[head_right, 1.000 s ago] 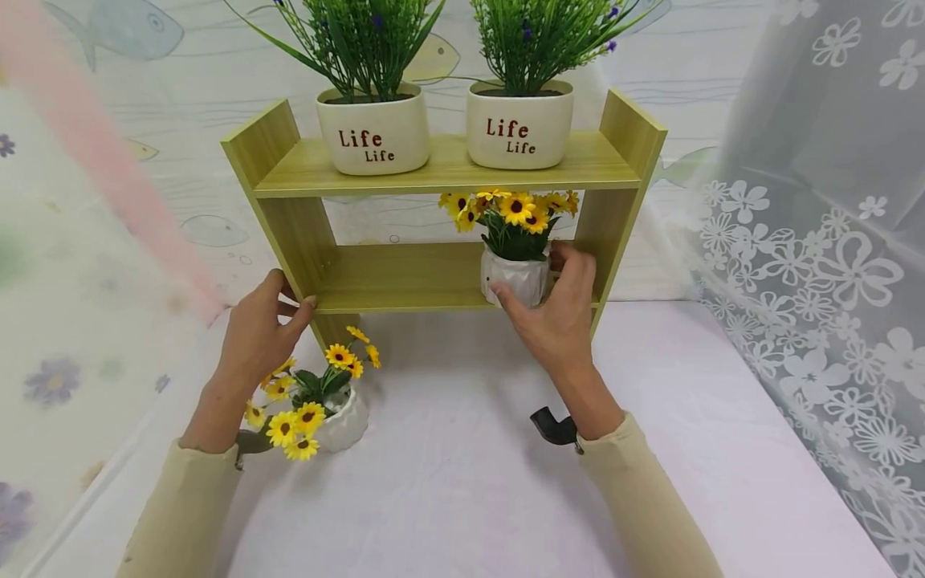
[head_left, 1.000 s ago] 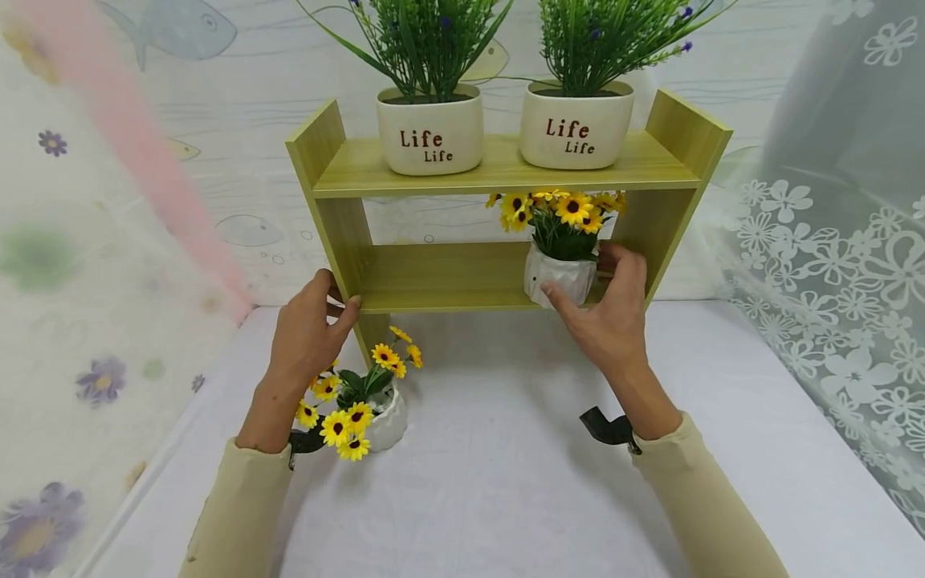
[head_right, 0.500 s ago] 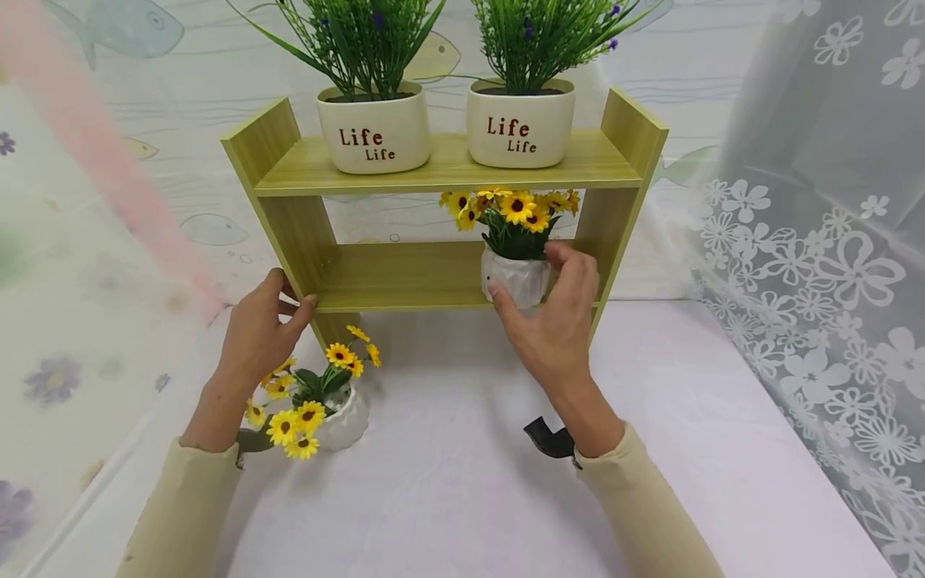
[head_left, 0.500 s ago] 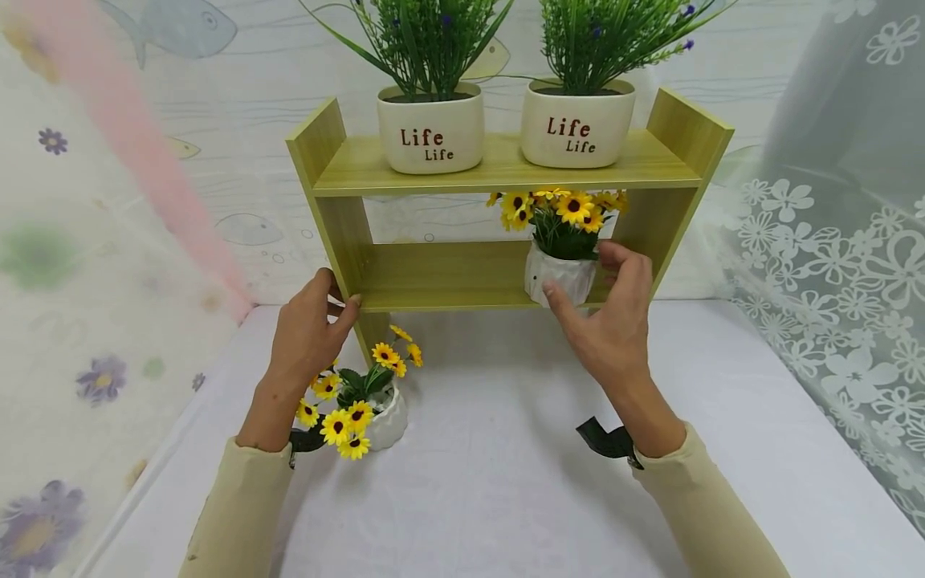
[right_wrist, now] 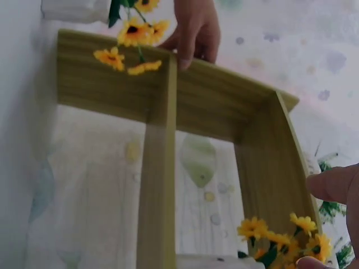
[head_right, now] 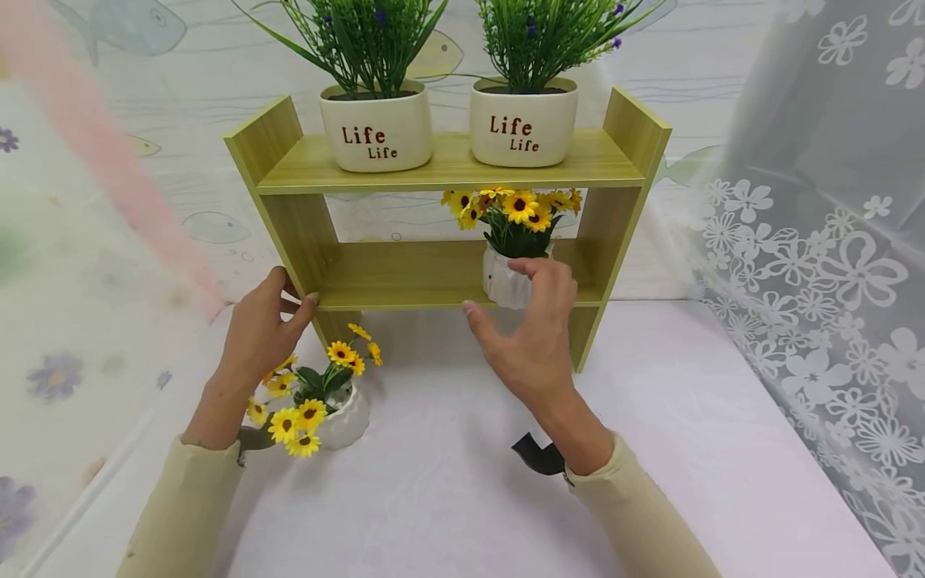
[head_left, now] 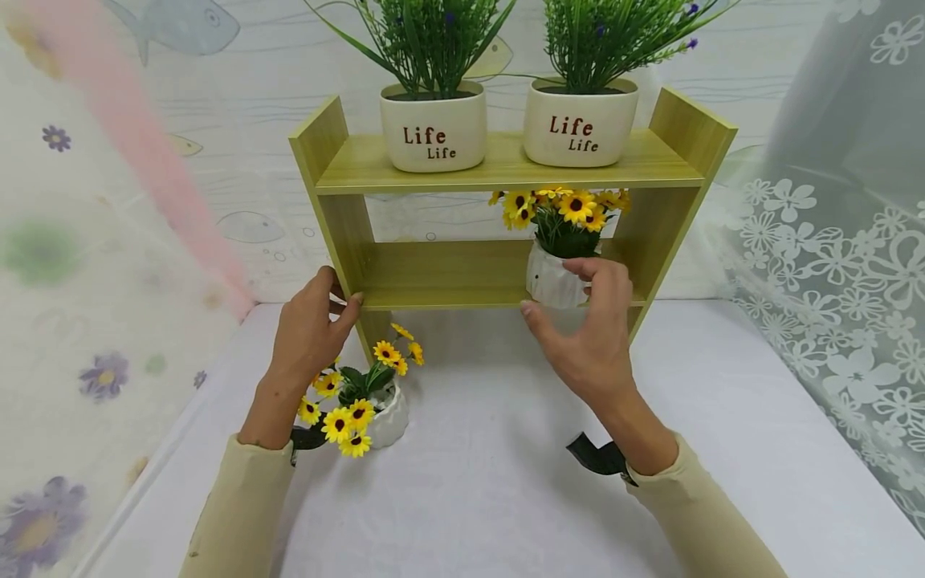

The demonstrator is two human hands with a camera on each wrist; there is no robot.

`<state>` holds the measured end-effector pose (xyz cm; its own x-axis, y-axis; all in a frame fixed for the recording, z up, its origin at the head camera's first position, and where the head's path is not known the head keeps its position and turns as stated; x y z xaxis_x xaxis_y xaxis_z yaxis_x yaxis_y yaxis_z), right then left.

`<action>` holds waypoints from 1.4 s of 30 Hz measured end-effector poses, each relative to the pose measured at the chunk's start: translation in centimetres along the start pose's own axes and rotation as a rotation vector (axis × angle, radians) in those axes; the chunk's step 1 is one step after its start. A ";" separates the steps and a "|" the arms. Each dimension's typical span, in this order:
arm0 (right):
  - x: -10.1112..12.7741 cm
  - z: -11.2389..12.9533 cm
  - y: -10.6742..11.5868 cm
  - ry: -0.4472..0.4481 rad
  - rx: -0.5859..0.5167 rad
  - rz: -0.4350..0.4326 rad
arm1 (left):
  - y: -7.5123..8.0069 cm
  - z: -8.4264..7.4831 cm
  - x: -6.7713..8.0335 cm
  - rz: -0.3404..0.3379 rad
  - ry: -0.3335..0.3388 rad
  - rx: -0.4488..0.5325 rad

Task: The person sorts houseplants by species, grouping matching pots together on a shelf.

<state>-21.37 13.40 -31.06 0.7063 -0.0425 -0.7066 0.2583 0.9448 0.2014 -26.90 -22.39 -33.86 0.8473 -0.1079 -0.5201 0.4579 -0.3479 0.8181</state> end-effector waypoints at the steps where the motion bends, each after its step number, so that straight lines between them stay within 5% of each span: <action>1: 0.2 0.1 -0.3 0.014 -0.006 0.019 | 0.0 0.0 0.0 0.001 0.002 0.001; 24: 4.8 -0.7 -7.6 0.025 -0.028 0.339 | -0.1 0.0 -0.1 0.019 0.017 0.008; 42: 8.1 -2.0 -13.2 -0.230 -0.101 0.693 | 0.1 0.0 0.0 0.015 0.017 0.002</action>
<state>-20.41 1.24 -40.76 0.8089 0.5182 -0.2776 -0.3514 0.8048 0.4783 -26.86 -22.42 -33.78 0.8583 -0.0975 -0.5038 0.4449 -0.3478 0.8253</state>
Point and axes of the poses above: each hand's wrist, its own x-axis away from the middle knuckle, its own y-axis out of the back of the hand, z = x × y, the point moved 3 cm from there along -x, towards the middle knuckle, and after that the axes turned 14 degrees about -x, right-handed, at the moved point
